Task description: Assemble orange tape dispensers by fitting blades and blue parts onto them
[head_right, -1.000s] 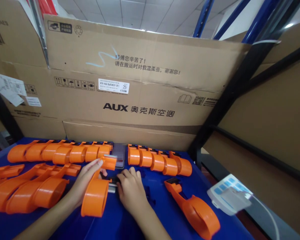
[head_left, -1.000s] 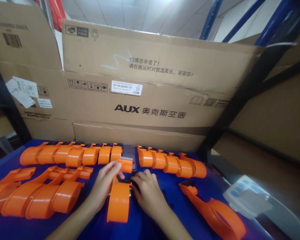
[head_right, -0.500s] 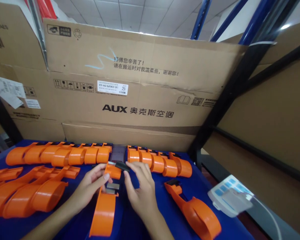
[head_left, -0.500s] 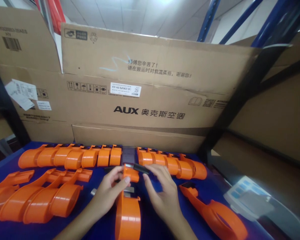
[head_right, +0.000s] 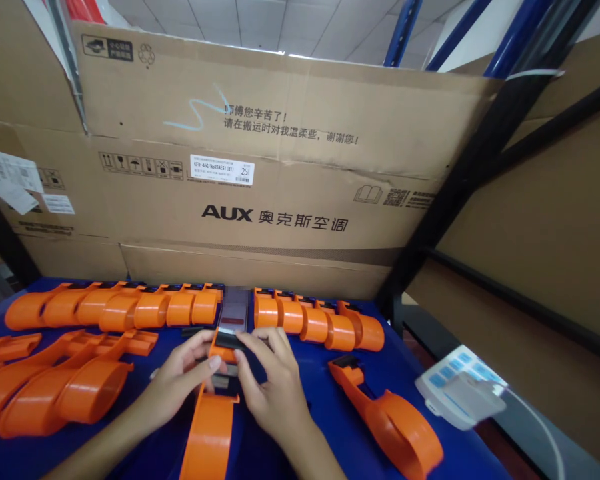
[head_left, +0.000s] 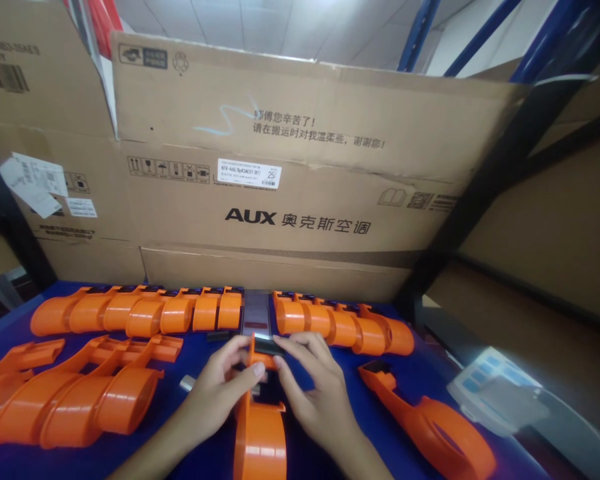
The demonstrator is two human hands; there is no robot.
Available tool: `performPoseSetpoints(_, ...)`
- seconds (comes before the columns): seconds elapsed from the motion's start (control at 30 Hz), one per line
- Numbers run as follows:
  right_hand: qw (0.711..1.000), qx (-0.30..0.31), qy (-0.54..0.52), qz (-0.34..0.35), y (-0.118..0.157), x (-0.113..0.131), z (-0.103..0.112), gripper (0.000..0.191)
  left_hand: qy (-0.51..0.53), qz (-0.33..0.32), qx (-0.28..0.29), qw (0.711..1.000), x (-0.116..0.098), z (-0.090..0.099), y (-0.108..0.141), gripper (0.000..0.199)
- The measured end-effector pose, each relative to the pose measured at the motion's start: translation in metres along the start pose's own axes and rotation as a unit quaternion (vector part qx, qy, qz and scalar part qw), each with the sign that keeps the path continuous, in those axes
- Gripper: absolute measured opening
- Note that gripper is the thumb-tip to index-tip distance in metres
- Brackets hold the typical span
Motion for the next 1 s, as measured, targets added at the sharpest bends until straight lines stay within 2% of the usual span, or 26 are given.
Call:
performPoseSetpoints(0.07, 1.0, 0.018, -0.013, -0.006, 0.0, -0.002, -0.003, 0.032, 0.008, 0.006, 0.003, 1.0, 0.003, 0.002, -0.002, 0.038)
performPoseSetpoints(0.17, 0.999, 0.034, -0.021, -0.028, -0.001, -0.01, -0.003, 0.044, 0.033, 0.018, -0.023, 0.999, 0.007, 0.011, -0.007, 0.035)
performPoseSetpoints(0.23, 0.998, 0.053, 0.003, -0.045, -0.001, -0.016, -0.003, 0.038, 0.061, 0.026, -0.057, 0.996, 0.008, 0.02, -0.01, 0.031)
performPoseSetpoints(0.3, 0.99, 0.107, 0.064, -0.06, 0.001, -0.021, -0.007, 0.025, 0.084, 0.033, -0.092, 0.992, 0.007, 0.029, -0.011, 0.028)
performPoseSetpoints(0.37, 0.97, 0.183, 0.14, -0.074, 0.007, -0.026, -0.014, 0.019, 0.097, 0.037, -0.115, 0.988, 0.005, 0.035, -0.011, 0.028)
performPoseSetpoints(0.47, 0.936, 0.271, 0.207, -0.083, 0.017, -0.03, -0.022, 0.029, 0.101, 0.037, -0.123, 0.987, 0.003, 0.038, -0.011, 0.029)
performPoseSetpoints(0.53, 0.926, 0.3, 0.213, -0.08, 0.021, -0.029, -0.027, 0.032, 0.102, 0.037, -0.124, 0.986, 0.004, 0.038, -0.012, 0.029)
performPoseSetpoints(0.8, 0.933, 0.303, 0.176, -0.078, 0.023, -0.028, -0.039, 0.026, 0.099, 0.026, -0.11, 0.989, 0.008, 0.034, -0.012, 0.034)
performPoseSetpoints(0.93, 0.948, 0.275, 0.141, -0.08, 0.018, -0.025, -0.04, 0.016, 0.089, 0.014, -0.102, 0.991, 0.006, 0.033, -0.012, 0.032)
performPoseSetpoints(1.0, 0.962, 0.238, 0.115, -0.077, 0.013, -0.022, -0.036, 0.015, 0.083, 0.006, -0.097, 0.992, 0.005, 0.033, -0.012, 0.03)
Point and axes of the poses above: each hand's wrist, its own y-axis away from the middle knuckle, its own z-axis out of the back of the hand, x = y × z, the point moved 8 cm from there along -y, towards the middle knuckle, and after that the axes turned 7 degrees about z, right-handed, at the moved point
